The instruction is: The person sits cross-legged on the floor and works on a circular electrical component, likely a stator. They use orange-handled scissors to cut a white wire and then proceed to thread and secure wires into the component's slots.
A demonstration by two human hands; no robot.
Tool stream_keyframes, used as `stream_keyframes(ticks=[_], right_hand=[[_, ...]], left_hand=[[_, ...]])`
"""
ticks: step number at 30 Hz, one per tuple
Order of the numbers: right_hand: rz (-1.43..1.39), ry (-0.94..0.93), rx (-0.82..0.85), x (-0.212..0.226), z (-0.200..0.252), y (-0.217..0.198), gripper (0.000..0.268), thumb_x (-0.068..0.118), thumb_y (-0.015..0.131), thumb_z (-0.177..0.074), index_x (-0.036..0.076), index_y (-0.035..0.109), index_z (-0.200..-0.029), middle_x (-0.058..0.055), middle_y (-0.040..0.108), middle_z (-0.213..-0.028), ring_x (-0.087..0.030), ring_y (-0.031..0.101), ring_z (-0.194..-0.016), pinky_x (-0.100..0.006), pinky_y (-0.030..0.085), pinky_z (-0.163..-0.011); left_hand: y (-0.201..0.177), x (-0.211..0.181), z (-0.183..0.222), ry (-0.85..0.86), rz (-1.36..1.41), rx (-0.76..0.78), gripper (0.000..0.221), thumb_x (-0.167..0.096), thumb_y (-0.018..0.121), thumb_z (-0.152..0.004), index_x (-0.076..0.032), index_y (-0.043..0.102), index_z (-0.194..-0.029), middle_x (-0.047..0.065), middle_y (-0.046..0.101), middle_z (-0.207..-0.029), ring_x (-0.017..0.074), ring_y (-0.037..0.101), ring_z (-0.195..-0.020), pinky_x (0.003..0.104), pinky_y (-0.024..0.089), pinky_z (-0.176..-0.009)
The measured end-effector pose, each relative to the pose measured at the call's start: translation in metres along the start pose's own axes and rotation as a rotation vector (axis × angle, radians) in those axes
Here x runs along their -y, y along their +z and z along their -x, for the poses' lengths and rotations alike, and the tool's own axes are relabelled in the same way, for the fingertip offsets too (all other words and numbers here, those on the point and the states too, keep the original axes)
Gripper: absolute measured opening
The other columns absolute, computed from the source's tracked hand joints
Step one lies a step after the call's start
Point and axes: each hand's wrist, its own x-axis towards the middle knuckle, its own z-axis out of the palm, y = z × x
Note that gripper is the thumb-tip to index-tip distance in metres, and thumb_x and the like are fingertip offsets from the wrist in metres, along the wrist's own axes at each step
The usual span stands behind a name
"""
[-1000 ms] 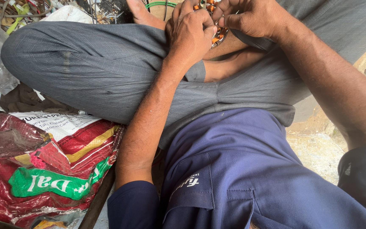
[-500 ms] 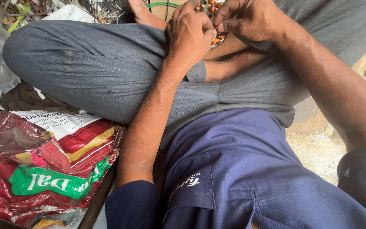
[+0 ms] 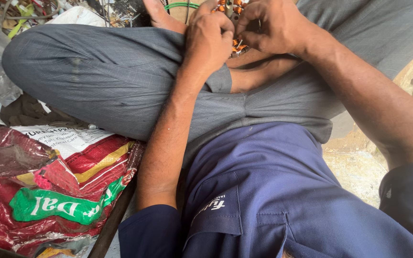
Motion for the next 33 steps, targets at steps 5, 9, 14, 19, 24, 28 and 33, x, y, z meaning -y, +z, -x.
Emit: stream_keyframes(ticks=[5, 9, 14, 19, 24, 28, 33], right_hand=[[-0.050, -0.021, 0.034, 0.003, 0.000, -0.006, 0.019, 0.002, 0.078, -0.089, 0.003, 0.076, -0.107, -0.011, 0.076, -0.100, -0.019, 0.073, -0.087, -0.029, 0.059, -0.075], [-0.195, 0.145, 0.038, 0.004, 0.008, -0.021, 0.018, 0.005, 0.075, -0.095, 0.005, 0.075, -0.113, -0.009, 0.075, -0.101, -0.016, 0.072, -0.087, -0.029, 0.059, -0.073], [-0.064, 0.069, 0.033, 0.002, 0.008, -0.016, 0.013, 0.007, 0.077, -0.097, 0.006, 0.077, -0.110, -0.008, 0.075, -0.096, -0.016, 0.071, -0.083, -0.031, 0.056, -0.072], [0.052, -0.030, 0.011, 0.002, 0.003, -0.009, 0.007, 0.005, 0.075, -0.095, 0.005, 0.074, -0.103, -0.008, 0.072, -0.090, -0.020, 0.069, -0.077, -0.032, 0.053, -0.067], [0.089, -0.117, -0.010, 0.003, 0.004, -0.004, 0.005, 0.004, 0.076, -0.095, 0.005, 0.072, -0.094, -0.007, 0.069, -0.084, -0.021, 0.067, -0.075, -0.034, 0.052, -0.069], [0.025, -0.092, -0.038, 0.002, 0.002, -0.002, 0.006, 0.006, 0.077, -0.096, 0.004, 0.071, -0.097, -0.008, 0.069, -0.086, -0.020, 0.068, -0.081, -0.032, 0.053, -0.070], [-0.043, 0.056, -0.003, -0.001, 0.001, 0.002, 0.005, 0.006, 0.076, -0.096, 0.005, 0.072, -0.099, -0.006, 0.069, -0.085, -0.016, 0.066, -0.074, -0.032, 0.052, -0.063]], left_hand=[[-0.005, 0.001, 0.001, -0.017, 0.026, -0.008, 0.002, -0.008, 0.078, -0.078, -0.008, 0.076, -0.080, 0.022, 0.064, -0.128, 0.0390, 0.060, -0.121, 0.047, 0.046, -0.106], [-0.008, -0.006, 0.000, 0.012, 0.013, -0.004, 0.003, -0.011, 0.080, -0.077, -0.011, 0.079, -0.080, 0.020, 0.064, -0.128, 0.0385, 0.059, -0.121, 0.048, 0.046, -0.106], [-0.008, -0.019, -0.004, -0.054, -0.016, 0.055, 0.014, -0.023, 0.088, -0.072, -0.013, 0.079, -0.074, 0.019, 0.065, -0.122, 0.0385, 0.059, -0.118, 0.049, 0.047, -0.099], [-0.008, -0.017, -0.003, -0.067, -0.054, 0.091, 0.014, -0.022, 0.088, -0.072, -0.013, 0.077, -0.072, 0.018, 0.066, -0.122, 0.0377, 0.059, -0.119, 0.049, 0.049, -0.096], [-0.002, -0.010, -0.001, -0.059, -0.010, 0.058, 0.012, -0.019, 0.086, -0.071, -0.013, 0.076, -0.068, 0.018, 0.068, -0.123, 0.0366, 0.061, -0.118, 0.047, 0.050, -0.098], [0.000, -0.009, -0.002, 0.081, -0.031, -0.068, 0.011, -0.015, 0.085, -0.068, -0.011, 0.076, -0.065, 0.022, 0.065, -0.127, 0.0405, 0.059, -0.115, 0.048, 0.049, -0.098], [-0.001, -0.006, 0.001, -0.019, -0.016, 0.006, 0.011, -0.016, 0.084, -0.072, -0.009, 0.075, -0.070, 0.019, 0.065, -0.131, 0.0376, 0.060, -0.120, 0.046, 0.050, -0.100]])
